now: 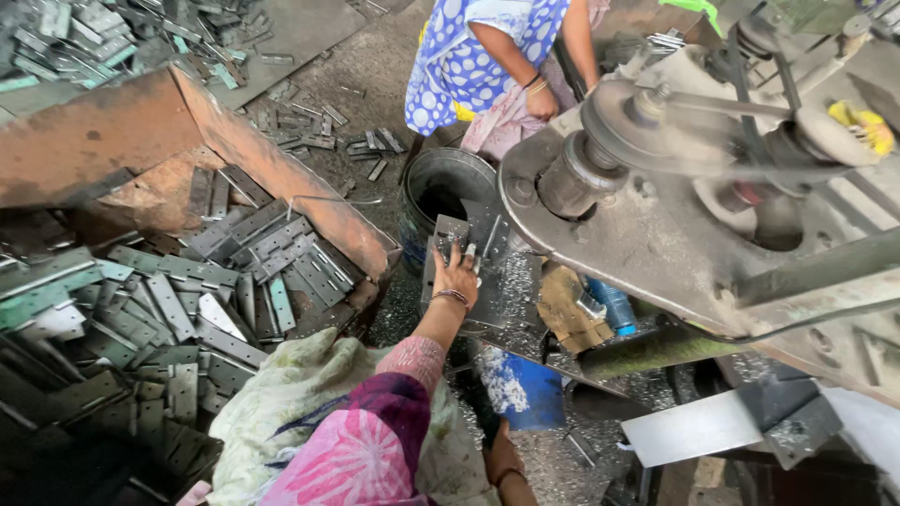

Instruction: The person repeatedly places small metal pieces into a press machine, activates the press, and removes the processed pieces. They continue this cycle, handling each piece individually and depositing finished items into a nearby container.

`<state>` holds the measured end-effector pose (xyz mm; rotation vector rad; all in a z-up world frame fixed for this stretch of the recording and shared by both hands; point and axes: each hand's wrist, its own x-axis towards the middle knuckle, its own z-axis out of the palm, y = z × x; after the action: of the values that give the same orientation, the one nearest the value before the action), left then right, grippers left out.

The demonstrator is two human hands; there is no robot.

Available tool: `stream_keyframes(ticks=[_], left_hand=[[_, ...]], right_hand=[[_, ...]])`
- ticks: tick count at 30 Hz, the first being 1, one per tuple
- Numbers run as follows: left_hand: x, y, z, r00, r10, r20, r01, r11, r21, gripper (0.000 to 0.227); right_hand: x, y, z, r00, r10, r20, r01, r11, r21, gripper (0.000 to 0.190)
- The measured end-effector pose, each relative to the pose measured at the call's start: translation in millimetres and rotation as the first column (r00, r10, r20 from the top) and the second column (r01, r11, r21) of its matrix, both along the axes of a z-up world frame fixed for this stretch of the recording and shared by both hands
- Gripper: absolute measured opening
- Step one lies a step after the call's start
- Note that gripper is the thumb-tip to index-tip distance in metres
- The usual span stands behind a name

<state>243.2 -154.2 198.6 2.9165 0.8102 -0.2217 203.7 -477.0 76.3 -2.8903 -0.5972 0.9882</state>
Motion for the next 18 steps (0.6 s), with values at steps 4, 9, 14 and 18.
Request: stream_keyframes(ticks=[4,9,14,18], left_hand=[[5,1,-14,1.0,0.013,0.005,-0.013,1.0,0.019,0.05],[7,7,-13,0.999,0.017,0.047,-0.018,1.0,0.025,0.054],[-17,-15,-13,0.997,-0.06,-0.038,0.062,0.997,0.035,0.049],[-64,-48,-21,0.991,-0.124,0.046,0.12,0.989,0.088,0.048]], right_hand=[[-1,-6,-13,0.999,0.026,-0.032,-0.026,1.0,0.009,0.078],[15,-6,13,0.985,0.155,-0.074,-0.146,0.983,0.114,0.078],[29,-17,48,0.987,0.156,0.027,-0.158,0.983,0.092,0.058],[27,-4,65,0.99,0.136,0.026,-0.138,0.987,0.085,0.053]])
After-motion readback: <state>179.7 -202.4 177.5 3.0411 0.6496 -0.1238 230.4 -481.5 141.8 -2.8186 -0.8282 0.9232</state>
